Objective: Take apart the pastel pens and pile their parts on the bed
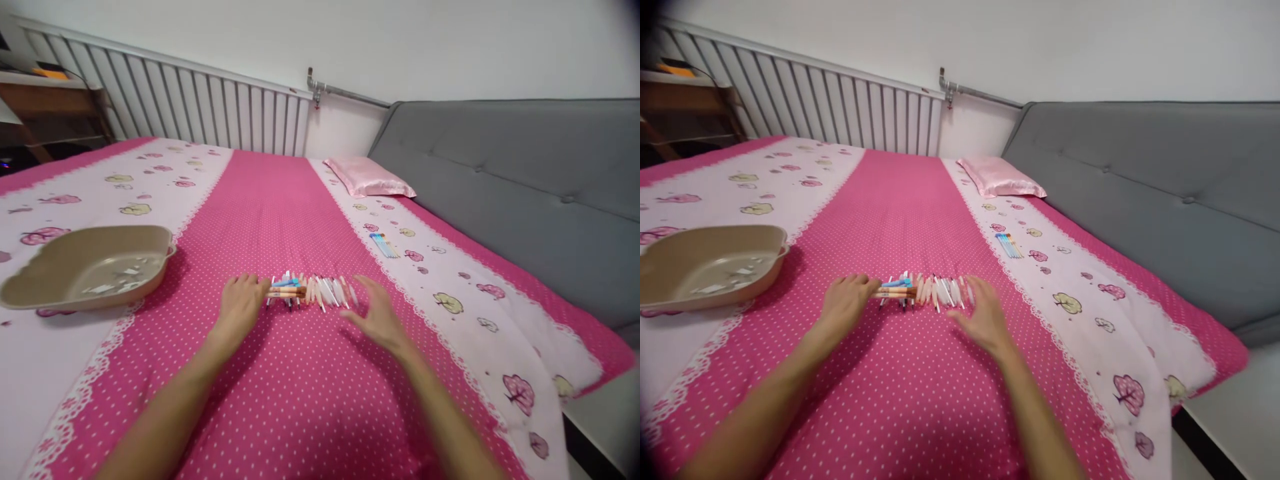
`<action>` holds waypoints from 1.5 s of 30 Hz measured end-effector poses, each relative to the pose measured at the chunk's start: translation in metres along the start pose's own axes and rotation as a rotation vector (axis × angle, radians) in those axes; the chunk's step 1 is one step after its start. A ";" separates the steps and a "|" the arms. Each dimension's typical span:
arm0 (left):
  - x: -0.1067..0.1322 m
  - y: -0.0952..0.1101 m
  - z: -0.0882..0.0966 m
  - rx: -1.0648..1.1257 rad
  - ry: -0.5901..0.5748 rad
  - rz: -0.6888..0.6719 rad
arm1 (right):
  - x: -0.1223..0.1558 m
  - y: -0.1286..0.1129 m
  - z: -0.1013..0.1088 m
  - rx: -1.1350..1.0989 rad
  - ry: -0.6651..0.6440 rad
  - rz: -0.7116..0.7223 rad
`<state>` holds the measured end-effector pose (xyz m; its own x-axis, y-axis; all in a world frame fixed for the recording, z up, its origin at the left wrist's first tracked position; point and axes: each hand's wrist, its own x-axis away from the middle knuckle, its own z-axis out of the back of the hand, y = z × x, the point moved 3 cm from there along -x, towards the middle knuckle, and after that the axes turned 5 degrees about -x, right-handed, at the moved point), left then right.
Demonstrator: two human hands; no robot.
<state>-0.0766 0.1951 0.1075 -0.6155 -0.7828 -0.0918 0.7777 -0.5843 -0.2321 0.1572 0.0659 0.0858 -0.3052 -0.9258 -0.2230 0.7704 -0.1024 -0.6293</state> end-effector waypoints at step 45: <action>0.011 0.056 -0.021 0.566 -0.277 -0.451 | 0.035 -0.005 -0.050 -0.353 -0.159 -0.120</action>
<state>-0.0427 0.1583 0.0729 -0.8918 -0.4245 0.1566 0.4520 -0.8216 0.3473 0.1147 0.0518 0.0435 -0.2696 -0.9624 -0.0320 0.4864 -0.1074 -0.8671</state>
